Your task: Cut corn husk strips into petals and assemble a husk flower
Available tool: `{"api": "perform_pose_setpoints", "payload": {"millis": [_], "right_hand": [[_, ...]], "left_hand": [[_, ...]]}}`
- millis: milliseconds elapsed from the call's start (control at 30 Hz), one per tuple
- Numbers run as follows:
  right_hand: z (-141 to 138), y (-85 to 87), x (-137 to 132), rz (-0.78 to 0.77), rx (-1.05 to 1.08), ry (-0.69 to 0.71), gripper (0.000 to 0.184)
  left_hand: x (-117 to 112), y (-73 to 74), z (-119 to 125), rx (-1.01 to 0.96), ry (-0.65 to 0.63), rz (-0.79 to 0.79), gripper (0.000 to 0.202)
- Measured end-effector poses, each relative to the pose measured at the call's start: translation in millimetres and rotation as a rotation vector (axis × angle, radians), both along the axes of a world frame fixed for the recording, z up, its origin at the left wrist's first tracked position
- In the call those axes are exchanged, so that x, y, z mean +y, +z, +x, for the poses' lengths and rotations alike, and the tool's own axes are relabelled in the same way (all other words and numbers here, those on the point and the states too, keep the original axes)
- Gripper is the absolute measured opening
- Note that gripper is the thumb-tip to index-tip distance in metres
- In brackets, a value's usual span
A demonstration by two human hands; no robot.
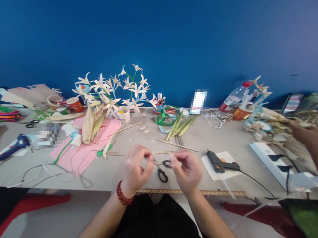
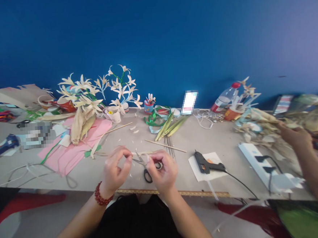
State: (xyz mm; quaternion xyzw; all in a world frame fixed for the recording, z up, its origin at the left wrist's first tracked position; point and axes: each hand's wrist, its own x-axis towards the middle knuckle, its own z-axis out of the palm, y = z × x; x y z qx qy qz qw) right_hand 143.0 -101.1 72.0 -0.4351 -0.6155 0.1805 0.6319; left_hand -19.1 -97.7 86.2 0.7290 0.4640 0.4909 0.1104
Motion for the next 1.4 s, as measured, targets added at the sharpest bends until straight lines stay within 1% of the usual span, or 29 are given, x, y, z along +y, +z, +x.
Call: {"api": "perform_pose_setpoints", "payload": {"millis": [67,133,267,367,433,633,667,767,800,833,867,933,1000,1067,1133,1233,1300,1367,1400], "right_hand": [[-1.2,-0.8,-0.2,-0.045,0.001,0.022,0.006],[-3.8,-1.6,-0.9,-0.07,0.003,0.05,0.005],[-4.9,-0.4,-1.0,-0.091,-0.031,0.105,0.004],[-1.8,3.5,0.6,-0.093,-0.136,0.155,0.008],[-0.6,6.9,1.6,-0.088,-0.211,0.169,0.007],[4.7,13.0,3.7,-0.046,-0.301,0.115,0.009],[8.6,12.9,4.8,-0.046,-0.315,0.088,0.008],[22.2,12.7,8.2,-0.04,-0.325,-0.074,0.006],[25.4,13.5,8.6,-0.044,-0.318,-0.104,0.005],[27.1,14.9,8.5,-0.054,-0.314,-0.089,0.004],[27.1,16.9,7.9,-0.069,-0.326,-0.022,0.004],[22.5,22.2,6.1,-0.083,-0.377,0.151,0.012],[14.7,27.6,4.9,-0.061,-0.441,0.244,0.012],[8.1,31.5,5.4,-0.029,-0.494,0.25,0.005],[5.5,32.7,7.2,-0.01,-0.525,0.251,0.008],[10.4,30.0,10.8,-0.004,-0.502,0.238,0.01],[17.6,26.8,12.6,-0.036,-0.451,0.194,0.009],[24.2,24.3,13.0,-0.099,-0.379,0.145,0.009],[26.1,23.8,12.3,-0.133,-0.347,0.144,0.009]], "left_hand": [[-2.3,4.0,2.5,0.02,-0.066,-0.008,0.009],[-2.9,6.6,6.9,0.04,-0.097,0.022,0.01],[-0.5,5.0,10.7,0.046,-0.102,0.074,0.013],[0.0,4.8,8.5,0.094,-0.104,0.076,0.012],[-1.1,6.9,6.7,0.125,-0.1,0.08,0.012],[-7.5,11.7,3.1,0.144,-0.076,0.058,0.012],[-8.5,11.8,2.3,0.134,-0.068,0.06,0.012],[-10.3,12.2,-0.4,0.111,-0.053,0.066,0.012],[-10.5,12.4,-1.0,0.111,-0.054,0.066,0.013],[-10.5,12.6,-1.3,0.118,-0.059,0.064,0.013],[-10.3,12.9,-1.4,0.131,-0.066,0.059,0.013],[-9.6,13.4,-0.7,0.156,-0.076,0.049,0.012],[-8.9,14.2,0.3,0.174,-0.079,0.036,0.012],[-8.6,15.2,0.9,0.181,-0.078,0.03,0.012],[-8.8,16.2,1.0,0.186,-0.082,0.027,0.013],[-9.2,17.2,0.8,0.184,-0.09,0.027,0.014],[-9.2,17.6,0.4,0.177,-0.09,0.025,0.014],[-8.9,17.7,0.0,0.17,-0.089,0.018,0.015],[-8.7,17.6,-0.1,0.166,-0.09,0.015,0.015]]}}
